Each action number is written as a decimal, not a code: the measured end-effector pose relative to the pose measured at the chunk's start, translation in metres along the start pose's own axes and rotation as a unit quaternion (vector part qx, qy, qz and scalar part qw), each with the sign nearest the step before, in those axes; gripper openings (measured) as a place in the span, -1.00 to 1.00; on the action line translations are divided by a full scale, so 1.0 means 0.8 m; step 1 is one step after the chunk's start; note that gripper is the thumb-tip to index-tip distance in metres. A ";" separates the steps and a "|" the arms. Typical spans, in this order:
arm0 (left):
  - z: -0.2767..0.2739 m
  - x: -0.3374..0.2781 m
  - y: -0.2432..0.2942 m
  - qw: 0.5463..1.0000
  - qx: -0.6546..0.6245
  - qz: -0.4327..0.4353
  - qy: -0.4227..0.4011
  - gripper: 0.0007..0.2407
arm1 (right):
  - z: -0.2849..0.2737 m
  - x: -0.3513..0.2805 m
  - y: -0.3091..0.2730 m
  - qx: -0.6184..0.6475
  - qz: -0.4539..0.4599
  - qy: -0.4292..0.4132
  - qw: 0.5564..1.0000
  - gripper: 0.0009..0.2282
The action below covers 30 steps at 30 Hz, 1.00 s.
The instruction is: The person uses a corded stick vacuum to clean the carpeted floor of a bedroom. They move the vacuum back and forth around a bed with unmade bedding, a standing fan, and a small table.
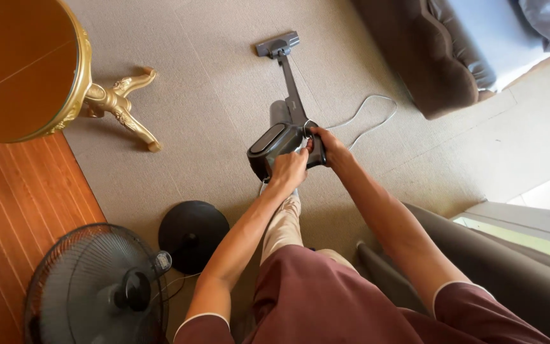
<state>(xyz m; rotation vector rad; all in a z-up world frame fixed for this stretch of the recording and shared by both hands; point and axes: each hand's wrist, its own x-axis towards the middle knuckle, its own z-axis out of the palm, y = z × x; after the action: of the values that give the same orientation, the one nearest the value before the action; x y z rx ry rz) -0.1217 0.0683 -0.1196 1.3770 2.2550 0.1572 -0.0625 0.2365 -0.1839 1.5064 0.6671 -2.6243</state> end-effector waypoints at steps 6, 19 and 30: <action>-0.013 -0.144 0.088 0.995 0.052 0.026 0.087 -0.40 | -0.038 -0.105 0.070 0.052 -0.005 0.026 0.998 -0.79; -0.044 -0.239 0.164 0.993 0.042 0.110 -0.003 -0.68 | -0.086 -0.271 0.119 0.124 0.041 0.041 0.991 -0.82; -0.080 -0.079 0.098 0.995 0.012 0.086 -0.041 -0.71 | -0.051 -0.129 0.010 0.082 0.022 0.056 0.995 -0.81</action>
<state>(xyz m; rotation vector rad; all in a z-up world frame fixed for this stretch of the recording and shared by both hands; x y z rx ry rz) -0.0649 0.0612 -0.0148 1.5612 2.0759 0.1296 0.0270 0.2272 -0.1181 1.7001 0.4275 -2.6342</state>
